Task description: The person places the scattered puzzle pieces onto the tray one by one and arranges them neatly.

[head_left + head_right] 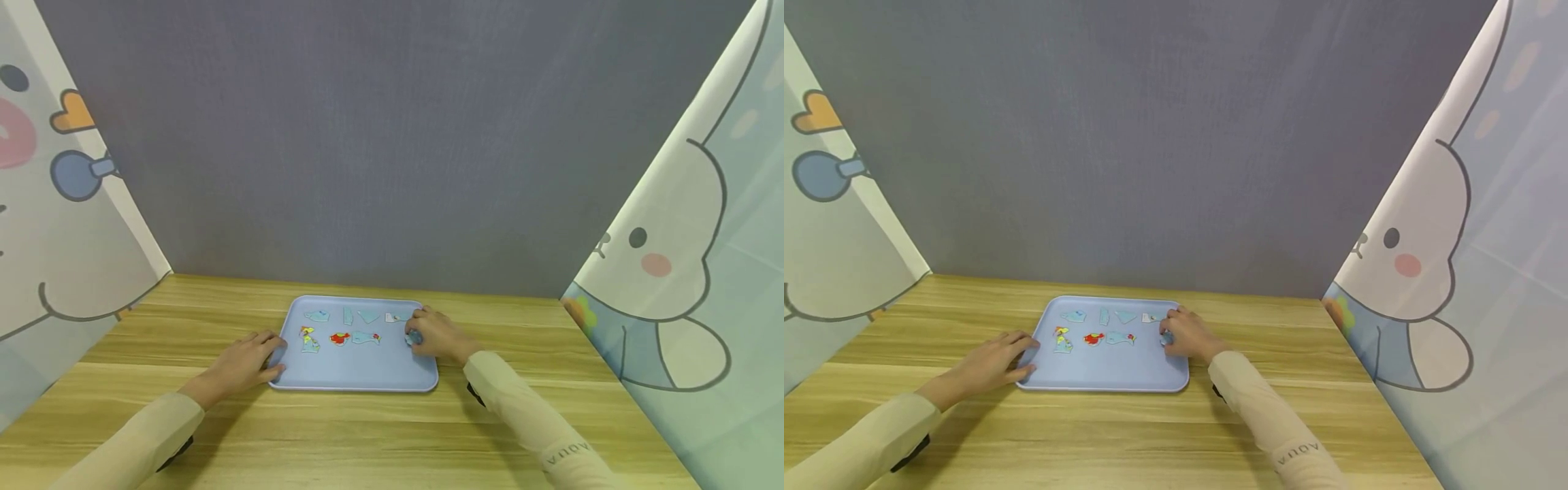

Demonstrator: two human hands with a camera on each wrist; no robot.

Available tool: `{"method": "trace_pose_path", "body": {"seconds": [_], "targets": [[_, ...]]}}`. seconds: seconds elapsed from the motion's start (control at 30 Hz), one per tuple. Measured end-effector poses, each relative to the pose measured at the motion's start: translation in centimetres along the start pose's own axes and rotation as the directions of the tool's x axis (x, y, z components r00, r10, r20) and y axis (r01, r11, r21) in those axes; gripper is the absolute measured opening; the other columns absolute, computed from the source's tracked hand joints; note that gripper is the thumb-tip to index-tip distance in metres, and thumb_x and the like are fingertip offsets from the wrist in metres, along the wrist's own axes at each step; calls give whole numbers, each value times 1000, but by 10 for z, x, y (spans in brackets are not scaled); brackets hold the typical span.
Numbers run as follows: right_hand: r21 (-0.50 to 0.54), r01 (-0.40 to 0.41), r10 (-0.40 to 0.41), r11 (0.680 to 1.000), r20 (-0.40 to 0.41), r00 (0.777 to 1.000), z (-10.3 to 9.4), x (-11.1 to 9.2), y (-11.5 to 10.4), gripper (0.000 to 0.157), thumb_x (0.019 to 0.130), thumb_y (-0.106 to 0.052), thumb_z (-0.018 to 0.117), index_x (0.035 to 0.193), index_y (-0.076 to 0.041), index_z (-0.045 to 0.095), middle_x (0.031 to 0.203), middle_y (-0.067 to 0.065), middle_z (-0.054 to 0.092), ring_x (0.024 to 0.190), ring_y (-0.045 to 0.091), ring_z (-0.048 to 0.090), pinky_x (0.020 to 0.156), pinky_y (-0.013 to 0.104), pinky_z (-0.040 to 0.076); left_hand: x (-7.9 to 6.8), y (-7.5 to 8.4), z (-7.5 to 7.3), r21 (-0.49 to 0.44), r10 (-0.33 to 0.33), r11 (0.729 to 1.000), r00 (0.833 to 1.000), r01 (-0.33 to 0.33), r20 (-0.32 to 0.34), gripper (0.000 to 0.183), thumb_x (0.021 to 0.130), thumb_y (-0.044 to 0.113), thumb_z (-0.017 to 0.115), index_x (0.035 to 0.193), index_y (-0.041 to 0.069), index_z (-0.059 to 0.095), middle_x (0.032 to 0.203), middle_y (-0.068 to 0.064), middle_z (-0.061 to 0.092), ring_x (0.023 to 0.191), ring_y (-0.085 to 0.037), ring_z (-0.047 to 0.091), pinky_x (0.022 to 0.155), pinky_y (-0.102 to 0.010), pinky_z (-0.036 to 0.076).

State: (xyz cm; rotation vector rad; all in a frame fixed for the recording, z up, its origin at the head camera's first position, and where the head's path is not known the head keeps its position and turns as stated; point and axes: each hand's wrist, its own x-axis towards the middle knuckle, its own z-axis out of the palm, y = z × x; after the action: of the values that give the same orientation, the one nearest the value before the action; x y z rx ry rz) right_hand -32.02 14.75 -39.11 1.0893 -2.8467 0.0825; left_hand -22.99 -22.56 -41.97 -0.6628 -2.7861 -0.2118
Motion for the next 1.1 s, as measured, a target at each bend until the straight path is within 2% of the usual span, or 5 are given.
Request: {"method": "trace_pose_path", "body": {"seconds": [0.3, 0.53, 1.1], "targets": [[-21, 26, -26, 999, -22, 999, 6, 12, -5, 27, 68, -24, 73, 94, -16, 69, 95, -1, 61, 90, 16, 48, 74, 32, 46, 1, -1, 1, 1, -3, 1000, 1000, 3, 2, 41, 80, 34, 68, 110, 6, 61, 111, -13, 58, 97, -35, 59, 77, -52, 50], [-26, 10, -10, 1000, -3, 1000, 8, 17, -10, 28, 69, -24, 72, 96, -17, 69, 99, 0, 61, 96, 19, 49, 78, 35, 47, 1, -1, 1, 4, -2, 1000, 1000, 2, -1, 41, 80, 33, 68, 109, 6, 61, 111, -13, 58, 97, -34, 59, 77, -52, 50], [-12, -9, 10, 1000, 17, 1000, 14, 21, -9, 25, 73, -27, 70, 97, -18, 68, 100, 0, 60, 95, 18, 47, 80, 38, 47, 0, 1, -1, 3, 4, 1000, 1000, -4, -5, 41, 79, 33, 68, 108, 5, 61, 110, -14, 58, 96, -36, 59, 76, -53, 50]]}}
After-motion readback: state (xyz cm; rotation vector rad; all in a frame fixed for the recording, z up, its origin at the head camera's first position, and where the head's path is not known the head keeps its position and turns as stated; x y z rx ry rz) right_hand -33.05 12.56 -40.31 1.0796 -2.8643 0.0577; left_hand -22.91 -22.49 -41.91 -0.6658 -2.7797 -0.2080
